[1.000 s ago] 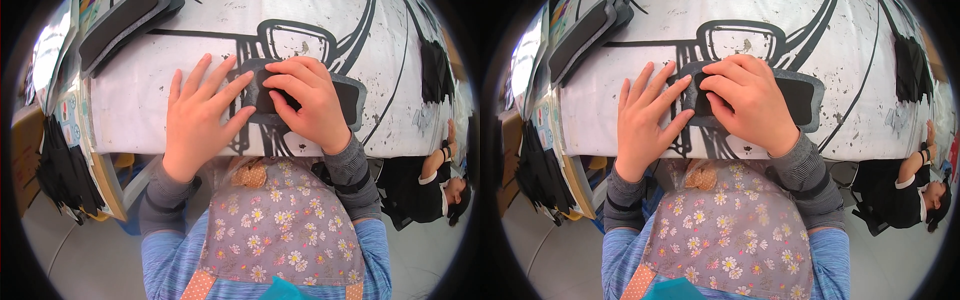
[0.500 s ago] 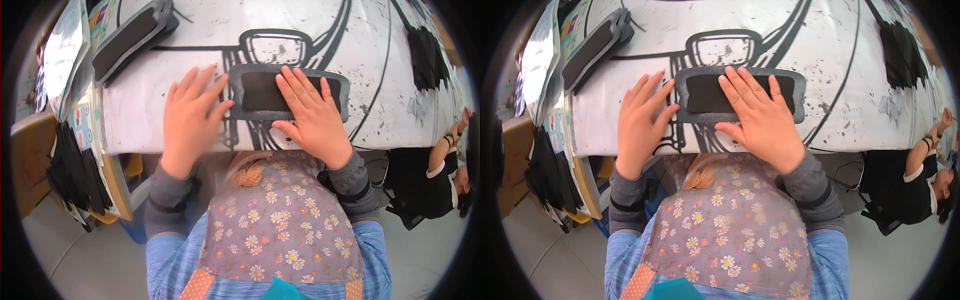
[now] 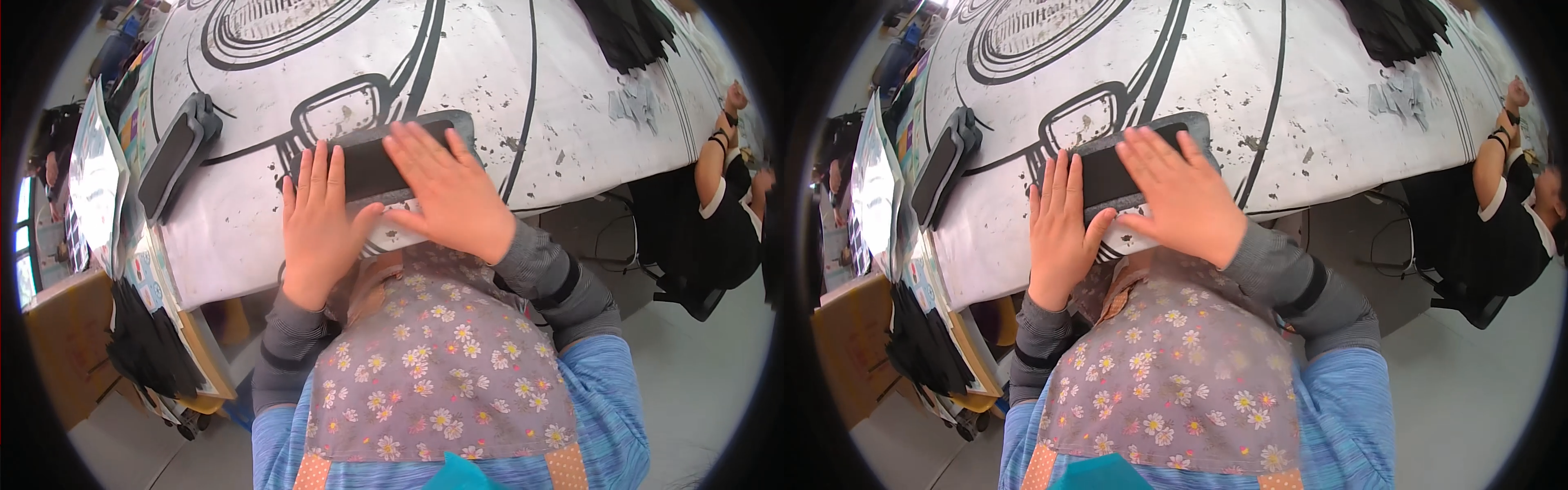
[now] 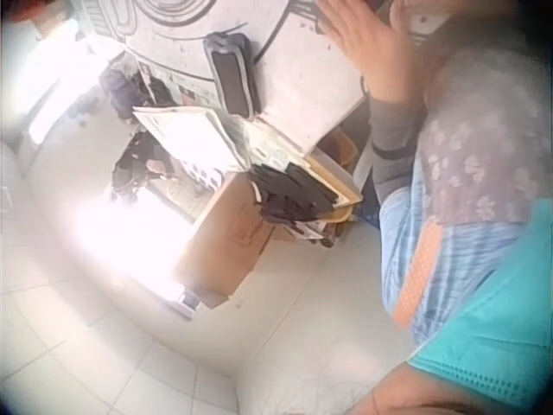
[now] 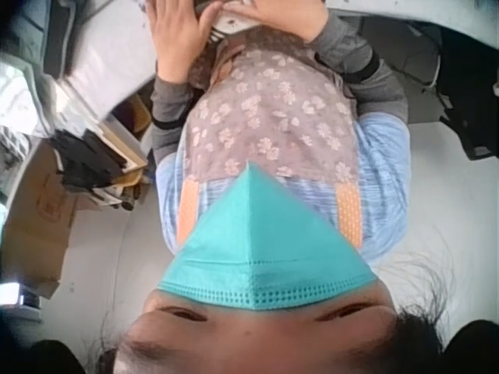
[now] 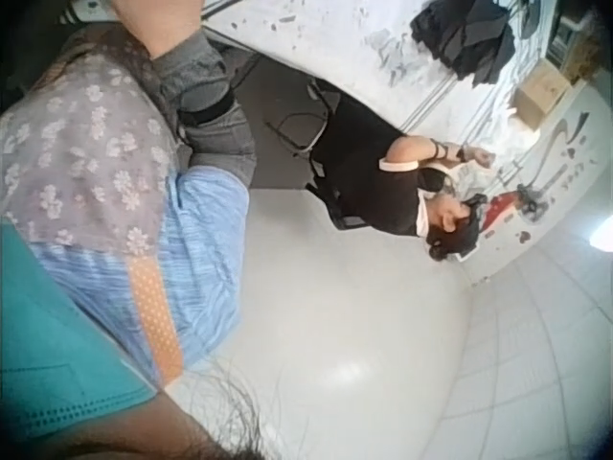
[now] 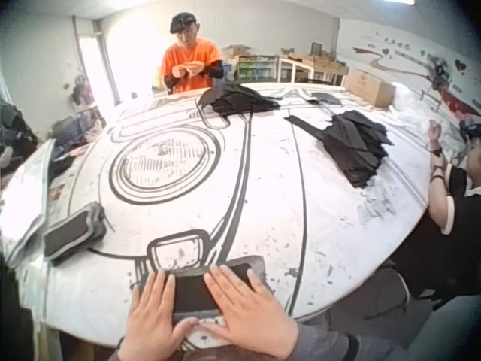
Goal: Folding and pressing the edges of shoe fabric components on a work table.
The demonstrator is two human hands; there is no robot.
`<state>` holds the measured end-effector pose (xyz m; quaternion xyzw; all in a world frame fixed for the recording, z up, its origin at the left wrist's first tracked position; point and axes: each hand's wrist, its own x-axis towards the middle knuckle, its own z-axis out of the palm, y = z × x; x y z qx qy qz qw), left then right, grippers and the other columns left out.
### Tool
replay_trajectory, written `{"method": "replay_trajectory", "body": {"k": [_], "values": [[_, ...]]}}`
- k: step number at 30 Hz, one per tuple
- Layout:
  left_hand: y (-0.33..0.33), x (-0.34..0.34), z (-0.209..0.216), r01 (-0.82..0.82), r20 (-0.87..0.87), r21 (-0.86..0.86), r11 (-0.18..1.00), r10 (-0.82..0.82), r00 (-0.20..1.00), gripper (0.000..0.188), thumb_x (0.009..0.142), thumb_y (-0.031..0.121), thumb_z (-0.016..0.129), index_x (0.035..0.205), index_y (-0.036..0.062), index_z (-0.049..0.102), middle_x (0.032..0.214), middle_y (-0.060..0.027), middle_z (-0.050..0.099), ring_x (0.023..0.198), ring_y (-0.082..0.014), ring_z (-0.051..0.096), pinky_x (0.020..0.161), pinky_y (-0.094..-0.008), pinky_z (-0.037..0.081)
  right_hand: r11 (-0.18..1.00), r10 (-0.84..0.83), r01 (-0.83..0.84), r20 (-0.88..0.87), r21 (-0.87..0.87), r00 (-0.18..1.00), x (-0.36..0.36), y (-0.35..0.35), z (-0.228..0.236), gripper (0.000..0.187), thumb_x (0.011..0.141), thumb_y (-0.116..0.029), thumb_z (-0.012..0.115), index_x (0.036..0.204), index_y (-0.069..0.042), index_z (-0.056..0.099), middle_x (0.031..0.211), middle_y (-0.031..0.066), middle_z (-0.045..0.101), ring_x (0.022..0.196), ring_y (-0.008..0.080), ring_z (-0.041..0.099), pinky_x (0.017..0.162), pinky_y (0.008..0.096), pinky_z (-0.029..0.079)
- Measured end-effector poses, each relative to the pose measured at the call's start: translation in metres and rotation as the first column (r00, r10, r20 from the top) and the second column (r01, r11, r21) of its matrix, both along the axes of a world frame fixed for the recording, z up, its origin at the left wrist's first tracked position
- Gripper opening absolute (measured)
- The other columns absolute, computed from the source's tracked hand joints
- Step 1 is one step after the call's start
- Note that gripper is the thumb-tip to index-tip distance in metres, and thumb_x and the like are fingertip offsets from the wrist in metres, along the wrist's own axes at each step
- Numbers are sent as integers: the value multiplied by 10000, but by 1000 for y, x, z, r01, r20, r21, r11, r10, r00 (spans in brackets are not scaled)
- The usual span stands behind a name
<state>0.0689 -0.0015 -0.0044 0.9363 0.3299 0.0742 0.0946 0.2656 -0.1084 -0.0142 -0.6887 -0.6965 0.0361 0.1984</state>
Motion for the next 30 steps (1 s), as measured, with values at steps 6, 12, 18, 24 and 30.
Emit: {"method": "replay_trajectory", "body": {"k": [6, 12, 18, 24, 30], "values": [[-2, 4, 5, -8, -45, 4, 1000, 8, 999, 877, 1012, 556, 577, 1641, 11, 302, 1702, -203, 306, 1595, -380, 238, 1264, -589, 189, 985, -145, 150, 61, -87, 988, 20, -25, 4, 923, 955, -598, 630, 1615, -17, 351, 1696, 153, 337, 1577, 302, 305, 1255, 593, 228], [2, 4, 19, 124, -105, 74, 989, -116, 988, 861, 999, 514, 588, 1605, -48, 346, 1714, -213, 278, 1610, -374, 208, 1272, -578, 182, 991, 96, -84, -125, 101, 987, -17, 9, 14, 940, 934, -599, 658, 1591, 13, 379, 1668, 187, 375, 1569, 319, 325, 1243, 607, 234], [11, 9, -2, 179, -1, -3, 984, -179, 984, 843, 987, 442, 646, 1600, -52, 345, 1701, -221, 301, 1583, -389, 274, 1258, -521, 266, 993, 99, -95, -60, 63, 993, -15, 18, -7, 971, 926, -665, 606, 1579, 23, 399, 1650, 188, 405, 1557, 309, 346, 1253, 564, 247], [7, 8, 6, 80, -32, -6, 997, -80, 996, 866, 992, 493, 629, 1626, -11, 322, 1705, -196, 309, 1581, -373, 286, 1260, -542, 244, 999, 21, -21, 13, -25, 1000, 9, -1, 1, 985, 919, -705, 592, 1595, -15, 398, 1663, 148, 403, 1565, 265, 338, 1262, 570, 225], [2, 4, 7, 11, -38, 9, 1000, -10, 999, 886, 996, 534, 622, 1617, -26, 329, 1685, -215, 338, 1579, -361, 294, 1267, -547, 218, 982, -133, 149, 132, -119, 982, 14, -16, 5, 995, 929, -677, 613, 1635, -40, 321, 1704, 115, 338, 1582, 253, 304, 1249, 646, 192]]}}
